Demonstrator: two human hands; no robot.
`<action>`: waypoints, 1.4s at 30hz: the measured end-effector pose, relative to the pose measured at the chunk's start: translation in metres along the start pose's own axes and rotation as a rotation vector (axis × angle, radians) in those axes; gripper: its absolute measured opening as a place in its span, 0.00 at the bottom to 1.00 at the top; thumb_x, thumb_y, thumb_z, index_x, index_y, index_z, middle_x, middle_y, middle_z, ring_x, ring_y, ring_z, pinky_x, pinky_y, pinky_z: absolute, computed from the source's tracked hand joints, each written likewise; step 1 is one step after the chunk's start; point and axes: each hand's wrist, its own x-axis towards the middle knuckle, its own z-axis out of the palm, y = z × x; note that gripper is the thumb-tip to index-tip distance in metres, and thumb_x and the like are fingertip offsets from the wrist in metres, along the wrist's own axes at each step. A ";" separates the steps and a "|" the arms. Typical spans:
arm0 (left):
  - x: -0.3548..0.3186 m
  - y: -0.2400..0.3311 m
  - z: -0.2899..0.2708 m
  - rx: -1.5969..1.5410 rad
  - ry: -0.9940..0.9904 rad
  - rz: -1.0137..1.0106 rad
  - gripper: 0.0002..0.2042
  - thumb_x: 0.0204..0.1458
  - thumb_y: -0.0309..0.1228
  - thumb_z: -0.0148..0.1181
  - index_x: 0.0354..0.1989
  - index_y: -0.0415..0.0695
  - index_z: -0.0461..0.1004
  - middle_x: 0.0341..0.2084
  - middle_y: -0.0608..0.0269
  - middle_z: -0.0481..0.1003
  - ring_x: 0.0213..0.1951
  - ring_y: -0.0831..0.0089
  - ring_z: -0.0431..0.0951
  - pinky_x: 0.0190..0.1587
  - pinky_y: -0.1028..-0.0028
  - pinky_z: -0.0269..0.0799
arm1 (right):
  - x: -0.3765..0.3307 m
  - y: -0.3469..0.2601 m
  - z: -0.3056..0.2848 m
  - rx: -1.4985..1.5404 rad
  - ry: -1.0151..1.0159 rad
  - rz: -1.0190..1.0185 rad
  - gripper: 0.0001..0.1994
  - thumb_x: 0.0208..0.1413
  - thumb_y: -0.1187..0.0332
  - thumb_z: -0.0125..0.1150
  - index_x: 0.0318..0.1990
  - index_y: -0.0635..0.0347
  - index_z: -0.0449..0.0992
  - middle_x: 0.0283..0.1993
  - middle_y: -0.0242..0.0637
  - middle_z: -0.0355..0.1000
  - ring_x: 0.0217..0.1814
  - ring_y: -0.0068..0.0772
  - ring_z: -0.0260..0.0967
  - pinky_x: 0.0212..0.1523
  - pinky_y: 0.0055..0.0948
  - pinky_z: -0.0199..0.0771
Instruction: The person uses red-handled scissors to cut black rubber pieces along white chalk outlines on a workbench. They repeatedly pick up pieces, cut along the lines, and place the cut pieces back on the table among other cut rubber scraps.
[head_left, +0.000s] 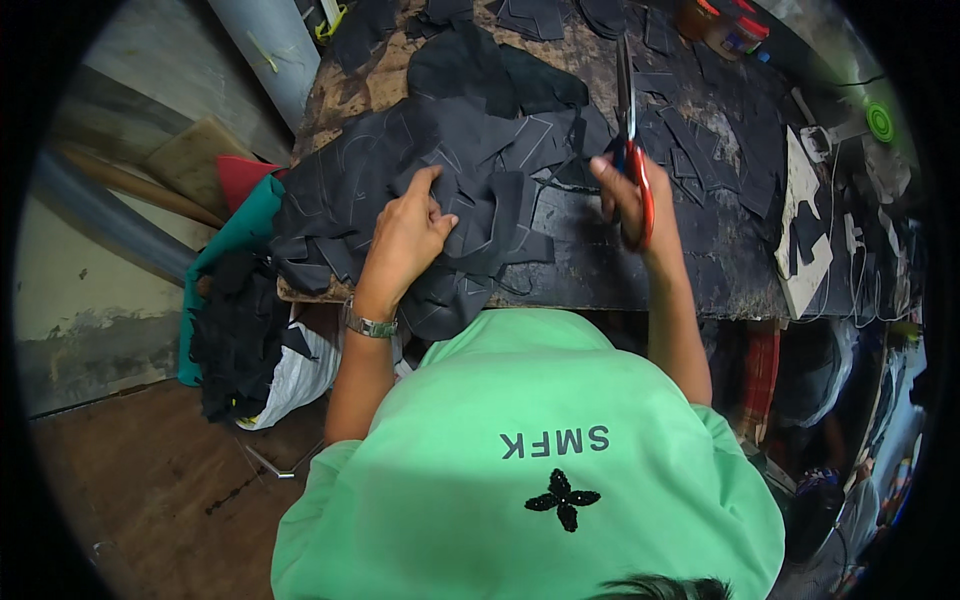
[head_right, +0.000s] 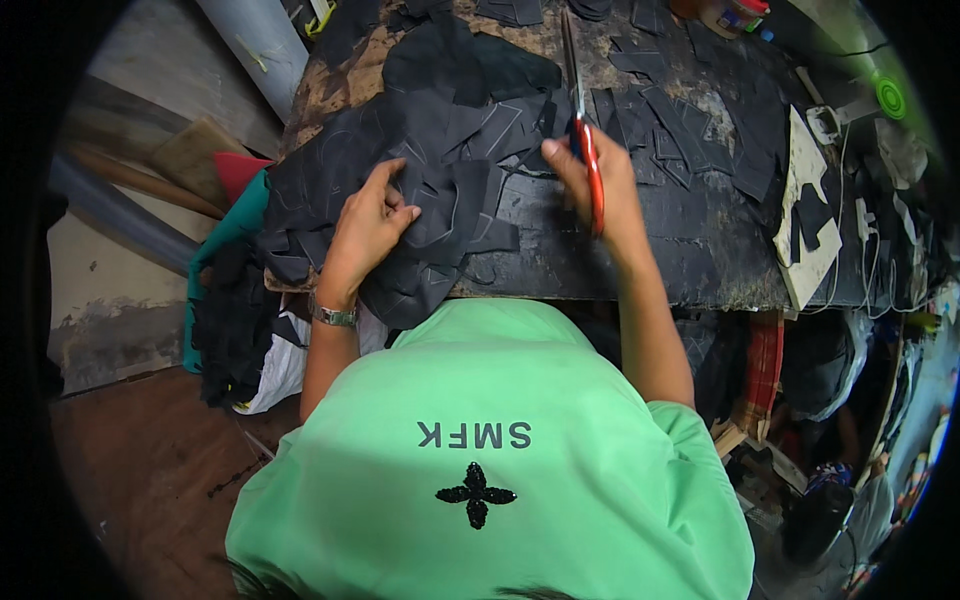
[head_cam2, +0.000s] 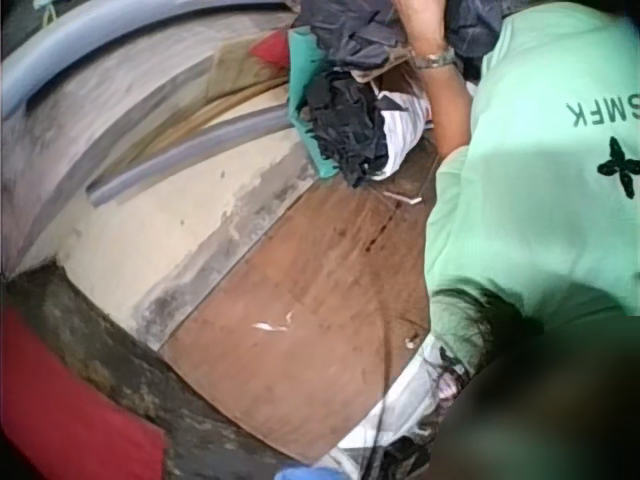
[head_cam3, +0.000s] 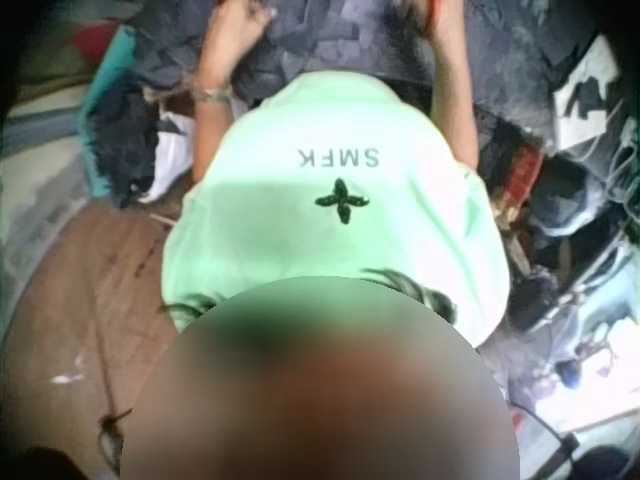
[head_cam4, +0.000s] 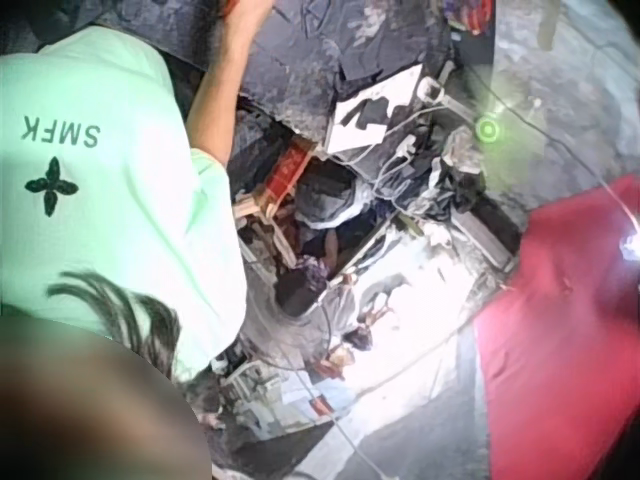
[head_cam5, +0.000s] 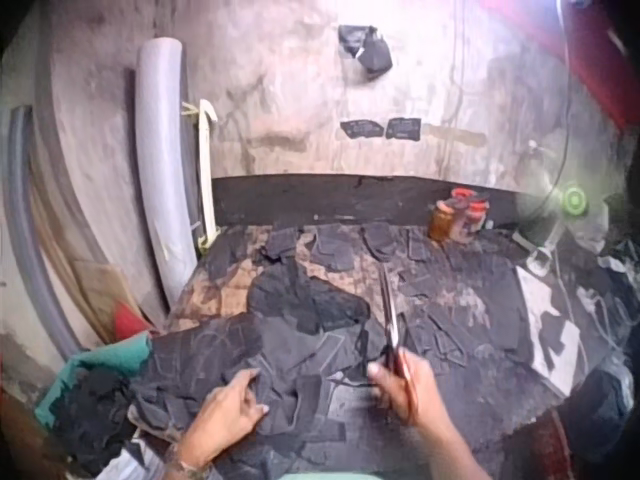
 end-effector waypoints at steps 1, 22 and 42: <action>-0.001 0.001 0.000 -0.064 0.000 0.031 0.25 0.45 0.23 0.63 0.56 0.41 0.67 0.23 0.57 0.75 0.27 0.65 0.77 0.34 0.70 0.71 | -0.009 -0.004 0.004 0.018 -0.011 0.008 0.13 0.56 0.61 0.62 0.34 0.64 0.71 0.16 0.27 0.62 0.16 0.18 0.58 0.18 0.21 0.57; 0.028 -0.020 0.012 0.172 0.161 0.262 0.20 0.44 0.25 0.65 0.48 0.38 0.70 0.41 0.53 0.69 0.42 0.56 0.70 0.47 0.65 0.66 | -0.040 -0.027 0.026 0.085 -0.203 0.092 0.12 0.54 0.62 0.64 0.31 0.61 0.70 0.18 0.25 0.63 0.18 0.14 0.59 0.19 0.20 0.59; 0.012 0.049 -0.044 -1.437 0.104 0.188 0.18 0.52 0.13 0.50 0.54 0.32 0.66 0.44 0.48 0.72 0.50 0.56 0.76 0.51 0.68 0.77 | -0.054 -0.041 0.038 0.168 -0.385 0.107 0.20 0.59 0.51 0.55 0.29 0.63 0.69 0.17 0.28 0.61 0.19 0.20 0.60 0.22 0.22 0.62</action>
